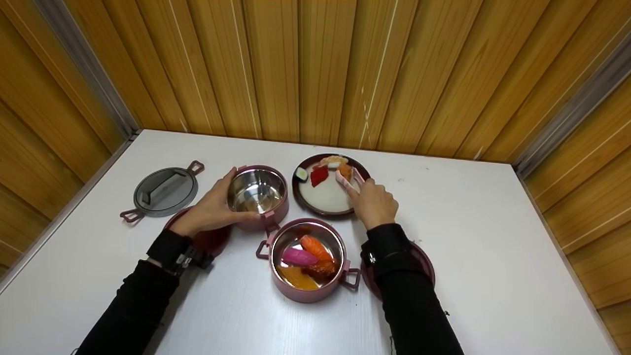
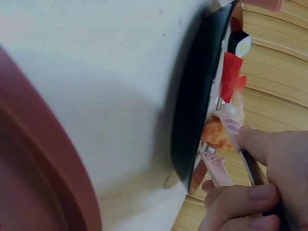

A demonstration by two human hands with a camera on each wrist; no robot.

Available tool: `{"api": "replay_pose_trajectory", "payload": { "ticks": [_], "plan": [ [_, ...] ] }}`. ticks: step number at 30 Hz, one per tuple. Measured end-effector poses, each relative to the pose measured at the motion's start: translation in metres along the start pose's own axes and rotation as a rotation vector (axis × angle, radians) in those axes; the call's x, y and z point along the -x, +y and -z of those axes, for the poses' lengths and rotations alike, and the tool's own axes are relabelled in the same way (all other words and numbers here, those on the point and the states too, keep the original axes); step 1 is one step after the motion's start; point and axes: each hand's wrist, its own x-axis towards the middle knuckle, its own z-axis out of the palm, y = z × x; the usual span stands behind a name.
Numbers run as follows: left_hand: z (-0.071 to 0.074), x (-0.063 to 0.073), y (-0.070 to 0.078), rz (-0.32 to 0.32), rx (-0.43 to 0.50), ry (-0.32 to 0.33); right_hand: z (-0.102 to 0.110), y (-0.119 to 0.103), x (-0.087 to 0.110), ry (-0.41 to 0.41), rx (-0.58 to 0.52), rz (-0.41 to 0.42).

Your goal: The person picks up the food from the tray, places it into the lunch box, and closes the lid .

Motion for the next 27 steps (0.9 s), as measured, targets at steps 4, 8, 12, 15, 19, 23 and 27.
{"api": "replay_pose_trajectory", "payload": {
  "ticks": [4, 8, 12, 15, 19, 23, 27],
  "plan": [
    [-0.0005, 0.0004, 0.0004, -0.008, 0.004, 0.008, -0.0020, -0.0012, -0.0001, 0.028, 0.004, 0.010],
    [-0.0004, 0.0010, -0.0002, -0.011, 0.002, 0.004, -0.0020, -0.0015, 0.0001, 0.046, 0.021, 0.021],
    [0.0000, 0.0015, -0.0007, -0.010, -0.007, -0.001, -0.0008, 0.0000, 0.0012, 0.047, 0.036, 0.033],
    [0.0003, 0.0020, -0.0004, -0.011, -0.010, 0.000, 0.0002, 0.0012, 0.0021, 0.050, 0.039, 0.038],
    [0.0001, 0.0019, -0.0008, -0.008, -0.007, -0.004, 0.0001, 0.0035, 0.0030, 0.047, 0.036, 0.039],
    [0.0000, 0.0008, -0.0013, 0.012, 0.010, -0.006, 0.0000, 0.0065, 0.0042, 0.041, 0.028, 0.044],
    [0.0012, 0.0007, 0.0007, 0.025, 0.036, -0.002, 0.0038, 0.0082, 0.0054, 0.053, 0.024, 0.054]
  ]
}}
